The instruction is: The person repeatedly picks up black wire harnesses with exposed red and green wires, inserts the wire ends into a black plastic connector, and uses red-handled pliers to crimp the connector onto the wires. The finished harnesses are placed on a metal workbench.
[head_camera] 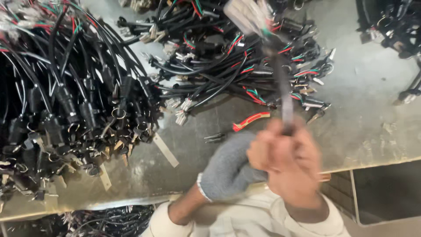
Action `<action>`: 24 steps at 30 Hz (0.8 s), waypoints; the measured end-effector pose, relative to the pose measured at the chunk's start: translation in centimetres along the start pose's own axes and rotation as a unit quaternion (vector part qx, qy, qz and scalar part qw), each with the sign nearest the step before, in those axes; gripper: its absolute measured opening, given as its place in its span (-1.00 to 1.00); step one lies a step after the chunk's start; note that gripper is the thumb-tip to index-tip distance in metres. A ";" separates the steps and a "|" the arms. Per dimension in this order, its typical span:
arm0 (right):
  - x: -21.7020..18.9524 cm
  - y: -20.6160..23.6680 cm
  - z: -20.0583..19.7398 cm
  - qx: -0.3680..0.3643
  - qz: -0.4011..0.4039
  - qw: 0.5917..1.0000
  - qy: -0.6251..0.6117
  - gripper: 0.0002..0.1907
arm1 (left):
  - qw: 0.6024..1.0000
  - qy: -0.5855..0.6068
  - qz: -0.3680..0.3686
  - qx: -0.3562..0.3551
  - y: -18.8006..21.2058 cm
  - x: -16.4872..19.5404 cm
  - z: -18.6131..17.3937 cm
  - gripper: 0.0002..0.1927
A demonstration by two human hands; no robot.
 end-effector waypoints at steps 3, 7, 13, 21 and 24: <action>-1.6 0.8 2.4 -0.006 -0.106 0.992 -0.070 -0.73 | 0.995 0.086 -0.038 -0.024 0.8 -1.4 1.3 -0.76; -0.8 1.5 4.7 -0.073 -0.130 0.988 0.030 -0.75 | 0.974 0.214 -0.063 0.045 3.0 -3.5 0.7 -0.65; 0.5 4.5 1.5 0.051 -0.099 0.993 -0.026 -0.73 | 0.945 0.308 -0.086 -0.065 5.0 -2.4 3.9 -0.52; 0.0 1.6 5.4 -0.103 -0.086 0.614 0.778 -0.74 | 0.874 0.477 -0.057 0.069 3.1 -1.2 -0.7 -0.54; 3.0 0.0 4.5 -0.127 0.025 0.619 0.775 -0.78 | 0.760 0.612 0.171 0.138 3.5 0.7 -3.2 -0.62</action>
Point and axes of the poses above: each hand's wrist, its own y-axis away from the middle knuckle, its own z-axis out of the palm, x = y × z, the point moved 5 cm from there along -y, towards the middle knuckle, and after that the axes turned 14 degrees about -x, right-handed, at the moved point
